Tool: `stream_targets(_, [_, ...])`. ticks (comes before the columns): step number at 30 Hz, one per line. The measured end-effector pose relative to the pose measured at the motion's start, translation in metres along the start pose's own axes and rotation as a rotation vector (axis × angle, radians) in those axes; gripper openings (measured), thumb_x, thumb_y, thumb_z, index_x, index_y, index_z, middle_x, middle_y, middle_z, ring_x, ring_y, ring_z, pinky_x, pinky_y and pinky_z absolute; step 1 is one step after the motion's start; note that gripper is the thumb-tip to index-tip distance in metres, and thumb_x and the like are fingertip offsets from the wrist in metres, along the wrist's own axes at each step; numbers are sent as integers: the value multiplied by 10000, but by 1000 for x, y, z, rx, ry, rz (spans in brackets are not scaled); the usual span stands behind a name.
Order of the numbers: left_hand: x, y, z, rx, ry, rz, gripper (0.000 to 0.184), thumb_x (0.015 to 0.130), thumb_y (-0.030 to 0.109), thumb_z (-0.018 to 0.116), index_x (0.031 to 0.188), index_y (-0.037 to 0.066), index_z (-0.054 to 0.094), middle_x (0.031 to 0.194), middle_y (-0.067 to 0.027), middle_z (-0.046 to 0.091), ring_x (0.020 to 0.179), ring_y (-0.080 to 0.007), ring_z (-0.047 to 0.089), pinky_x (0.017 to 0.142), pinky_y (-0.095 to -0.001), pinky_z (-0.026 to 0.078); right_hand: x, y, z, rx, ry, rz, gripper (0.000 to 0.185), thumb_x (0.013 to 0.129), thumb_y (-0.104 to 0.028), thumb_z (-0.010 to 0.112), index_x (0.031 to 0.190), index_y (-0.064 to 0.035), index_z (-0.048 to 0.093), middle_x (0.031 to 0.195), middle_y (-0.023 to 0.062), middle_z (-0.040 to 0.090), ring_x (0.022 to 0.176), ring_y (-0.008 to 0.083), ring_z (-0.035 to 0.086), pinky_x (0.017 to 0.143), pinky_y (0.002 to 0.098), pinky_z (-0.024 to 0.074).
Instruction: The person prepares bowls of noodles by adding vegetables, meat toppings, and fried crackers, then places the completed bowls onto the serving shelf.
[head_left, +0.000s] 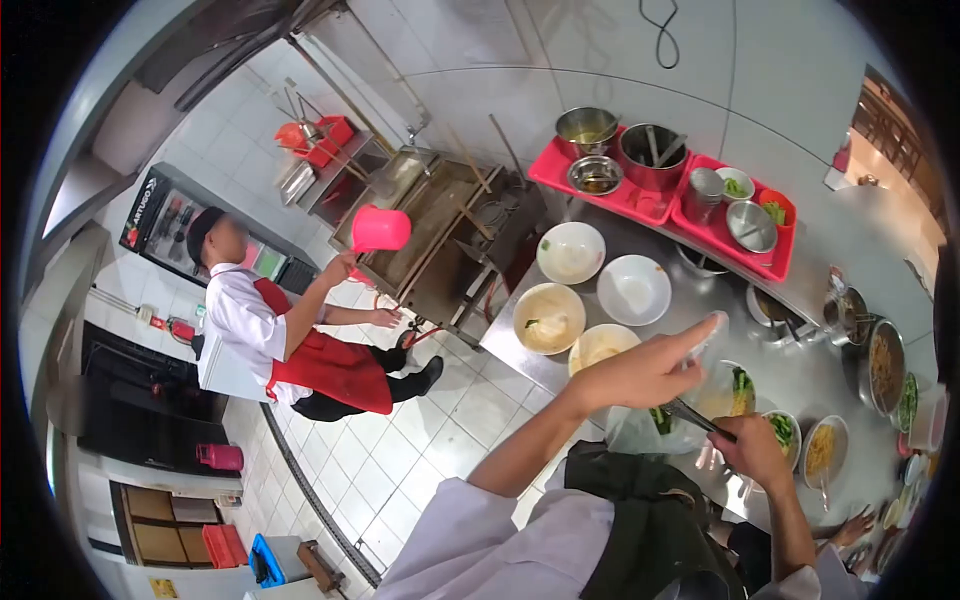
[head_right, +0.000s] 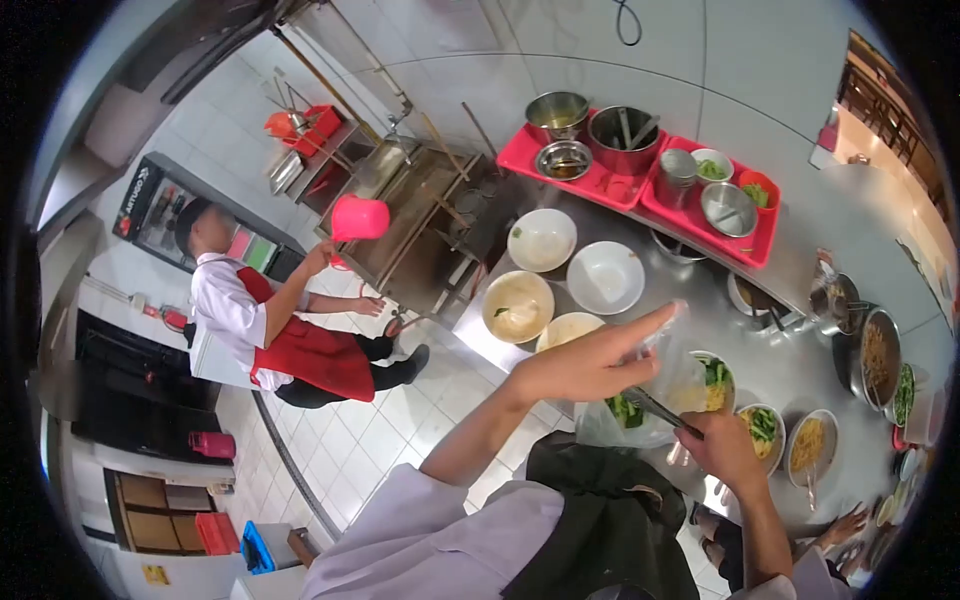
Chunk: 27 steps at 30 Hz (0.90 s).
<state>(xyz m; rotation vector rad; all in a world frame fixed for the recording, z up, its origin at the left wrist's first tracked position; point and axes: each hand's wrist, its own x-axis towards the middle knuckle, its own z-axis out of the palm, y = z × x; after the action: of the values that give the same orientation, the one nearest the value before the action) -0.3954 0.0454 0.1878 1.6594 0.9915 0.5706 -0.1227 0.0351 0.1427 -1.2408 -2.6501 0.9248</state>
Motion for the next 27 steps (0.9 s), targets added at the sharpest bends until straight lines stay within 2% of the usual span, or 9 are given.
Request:
stream_targets(5, [15,-15,9,-143,101,57,650,973,103,518,1536,63,196,1513,-86,358,1045,-111,547,912,-318,475,-65,29,-20,230,124,77,235,855,-223,691,1021,-57,700,797,199,662,673,357,636,630,426,491])
stream_targets(6, [14,5,7,-166,60,-114,644,973,89,507,1539,76,200,1548,-83,301,1044,-131,559,936,-328,465,-81,39,-21,247,170,35,223,878,-219,670,1027,-56,697,798,199,659,673,362,623,633,424,489])
stream_targets(7, [14,0,11,-200,145,-124,652,961,64,502,1544,115,215,1255,-69,570,834,-101,578,760,-275,500,-97,43,-22,246,332,-39,220,888,-225,663,1012,-45,693,800,195,656,671,361,612,637,420,488])
stream_targets(8, [12,21,12,-143,162,-266,652,961,83,494,1548,143,217,843,26,574,624,-51,470,570,-201,411,-118,48,-32,237,194,76,256,888,-183,686,1054,11,674,855,194,673,730,344,637,667,400,500])
stream_targets(9, [11,16,15,-109,176,-154,639,971,126,484,1549,146,213,675,82,431,553,-10,349,471,-167,280,-140,47,-33,308,316,127,273,885,-185,693,1064,21,671,833,199,671,703,352,626,659,396,501])
stream_targets(14, [12,3,34,-258,301,-134,643,986,202,508,1549,137,202,735,1,499,489,-27,378,407,-167,296,-241,84,-25,510,625,680,312,888,-180,704,1102,41,660,763,130,677,672,123,608,641,308,516])
stream_targets(17, [14,8,35,-260,317,-158,644,987,207,511,1548,135,202,748,-14,513,483,-30,386,402,-168,302,-271,124,-17,261,745,781,272,875,-196,699,1071,-7,689,774,135,684,639,186,623,649,315,520])
stream_targets(19, [16,10,37,-262,323,-168,641,988,206,508,1548,134,204,749,-18,517,485,-30,389,399,-169,300,-277,156,-21,-18,615,997,201,855,-227,674,1003,-97,714,765,161,676,694,326,665,650,417,514])
stream_targets(27, [25,21,44,-193,266,-202,618,976,134,475,1543,154,230,769,-10,520,512,-19,397,414,-158,311,-249,232,-41,-314,358,905,216,805,-232,662,998,-161,727,840,140,692,786,342,671,707,449,536])
